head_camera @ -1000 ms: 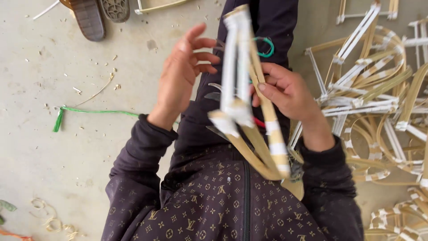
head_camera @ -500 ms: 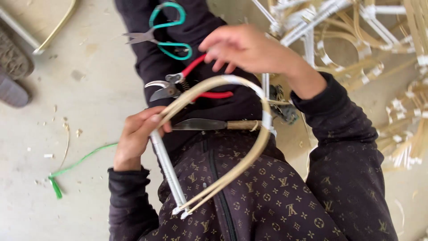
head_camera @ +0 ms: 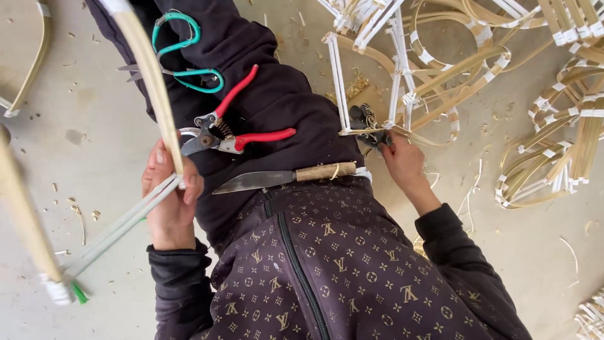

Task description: Assembling and securing wooden frame components using ties and cutting tools.

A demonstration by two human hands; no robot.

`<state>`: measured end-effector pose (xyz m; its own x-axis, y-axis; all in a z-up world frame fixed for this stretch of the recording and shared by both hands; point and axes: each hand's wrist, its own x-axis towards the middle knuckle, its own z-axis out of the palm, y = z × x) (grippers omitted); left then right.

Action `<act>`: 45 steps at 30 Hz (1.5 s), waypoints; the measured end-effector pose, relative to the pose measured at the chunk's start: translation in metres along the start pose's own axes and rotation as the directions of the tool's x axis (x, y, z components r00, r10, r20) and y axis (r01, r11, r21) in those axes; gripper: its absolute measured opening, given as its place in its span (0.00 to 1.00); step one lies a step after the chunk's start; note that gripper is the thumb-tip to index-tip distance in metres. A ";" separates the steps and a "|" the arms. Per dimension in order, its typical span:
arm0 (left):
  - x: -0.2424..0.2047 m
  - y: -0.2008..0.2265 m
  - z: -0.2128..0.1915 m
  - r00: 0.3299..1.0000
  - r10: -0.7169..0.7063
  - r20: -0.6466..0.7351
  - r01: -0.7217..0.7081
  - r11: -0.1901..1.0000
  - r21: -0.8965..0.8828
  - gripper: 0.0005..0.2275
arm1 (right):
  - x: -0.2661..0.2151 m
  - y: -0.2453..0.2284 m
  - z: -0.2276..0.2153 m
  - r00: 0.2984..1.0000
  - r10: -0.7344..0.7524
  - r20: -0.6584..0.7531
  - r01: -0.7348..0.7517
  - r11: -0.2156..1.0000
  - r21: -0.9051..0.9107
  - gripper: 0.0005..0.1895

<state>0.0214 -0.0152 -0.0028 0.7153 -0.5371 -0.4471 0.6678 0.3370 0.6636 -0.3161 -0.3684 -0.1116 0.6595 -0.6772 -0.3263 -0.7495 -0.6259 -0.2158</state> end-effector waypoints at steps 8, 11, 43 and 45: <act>-0.002 0.001 -0.001 0.998 0.041 0.048 -0.041 0.999 0.004 0.17 | 0.016 0.048 -0.156 0.898 -0.202 0.390 -0.164 0.669 0.725 0.11; -0.001 0.001 0.005 0.997 0.057 0.053 -0.057 0.998 -0.003 0.18 | 0.028 0.011 -0.208 0.949 -0.278 0.151 0.085 0.683 0.726 0.08; 0.016 -0.027 0.052 0.910 0.411 -0.062 -0.413 0.910 -0.033 0.19 | 0.104 -0.308 -0.122 0.751 -0.565 -0.341 0.477 0.108 0.872 0.17; 0.011 -0.027 0.057 0.891 0.452 -0.044 -0.448 0.891 0.072 0.19 | 0.091 -0.332 -0.138 0.695 -0.567 -0.443 0.675 0.301 0.674 0.15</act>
<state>-0.0008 -0.0745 0.0088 0.9480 -0.2928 -0.1247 0.2597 0.4849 0.8351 0.0012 -0.2758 0.0571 0.9088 -0.2871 0.3029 0.1804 -0.3841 -0.9055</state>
